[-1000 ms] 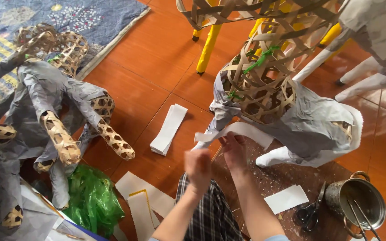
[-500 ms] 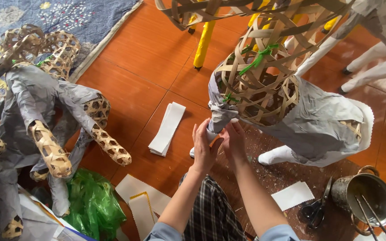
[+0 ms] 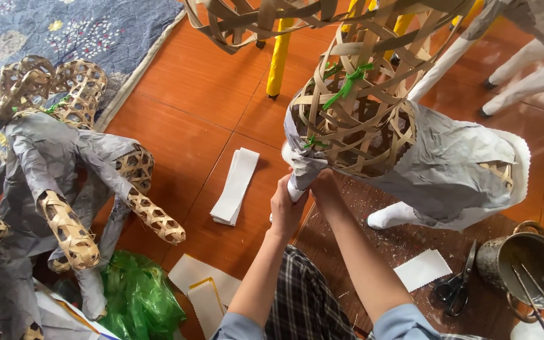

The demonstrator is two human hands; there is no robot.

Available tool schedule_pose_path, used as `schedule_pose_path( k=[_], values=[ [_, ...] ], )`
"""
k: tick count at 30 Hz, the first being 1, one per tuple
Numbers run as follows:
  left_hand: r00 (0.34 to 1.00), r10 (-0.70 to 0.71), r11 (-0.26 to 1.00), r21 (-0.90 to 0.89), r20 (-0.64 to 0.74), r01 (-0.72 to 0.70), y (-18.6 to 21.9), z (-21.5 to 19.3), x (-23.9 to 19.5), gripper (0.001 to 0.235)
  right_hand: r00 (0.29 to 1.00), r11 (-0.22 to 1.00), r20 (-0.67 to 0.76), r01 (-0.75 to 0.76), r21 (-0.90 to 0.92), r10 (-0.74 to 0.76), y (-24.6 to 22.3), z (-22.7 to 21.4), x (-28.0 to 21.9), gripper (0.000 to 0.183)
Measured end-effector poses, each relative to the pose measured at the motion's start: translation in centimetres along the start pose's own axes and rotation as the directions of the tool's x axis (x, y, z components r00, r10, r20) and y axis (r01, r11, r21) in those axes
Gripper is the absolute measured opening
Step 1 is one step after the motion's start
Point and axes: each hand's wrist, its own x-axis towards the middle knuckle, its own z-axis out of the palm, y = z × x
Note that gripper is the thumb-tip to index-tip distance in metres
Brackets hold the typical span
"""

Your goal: Cutting paper strips and wrapping them around a bamboo frame to create a paper-mache giraffe sculpture

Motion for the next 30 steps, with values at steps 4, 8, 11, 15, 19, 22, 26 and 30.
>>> schedule_pose_path(
  k=[4, 8, 11, 15, 19, 22, 26, 30],
  values=[
    [0.999, 0.026, 0.999, 0.025, -0.046, -0.025, 1.7, -0.4, 0.5, 0.039, 0.975, 0.938, -0.024, 0.207, -0.277, -0.222, -3.9, -0.5, -3.7, 0.020],
    [0.999, 0.035, 0.999, -0.008, -0.019, -0.035, -0.4, 0.0, -0.1, 0.037, 0.917, 0.911, 0.229, 0.371, -0.180, -0.328, -10.1, 1.6, -7.3, 0.029],
    [0.999, 0.029, 1.000, -0.004, 0.033, -0.029, -1.4, 0.0, -0.1, 0.030, 0.903, 0.939, 0.330, 0.325, -0.108, -0.275, -8.9, 1.6, -6.2, 0.040],
    [0.983, -0.090, 0.995, 0.061, 0.161, 0.081, -0.3, -0.7, 0.7, 0.029, 0.860, 0.990, 0.497, 0.140, -0.006, -0.118, -9.3, 0.7, -3.3, 0.043],
    [0.966, -0.177, 0.983, 0.086, 0.188, 0.164, -2.7, -0.1, 0.1, 0.030, 0.859, 1.000, 0.512, 0.003, 0.028, -0.017, -4.6, -0.7, -1.0, 0.034],
    [0.823, -0.463, 0.886, 0.132, 0.331, 0.445, -2.8, -0.7, 0.0, 0.027, 0.878, 0.998, 0.477, 0.009, 0.054, -0.034, -5.0, -0.2, -1.4, 0.028],
    [0.864, -0.376, 0.714, -0.490, 0.334, 0.500, 4.6, -5.7, 1.7, 0.026, 0.888, 0.996, 0.458, 0.006, 0.087, -0.045, -2.5, -0.2, -1.1, 0.029],
    [0.921, -0.384, 0.721, -0.643, -0.060, 0.258, 2.9, -8.1, 0.0, 0.020, 0.887, 0.996, 0.455, 0.067, 0.056, -0.085, 3.6, -1.0, 1.1, 0.045]
  ],
)
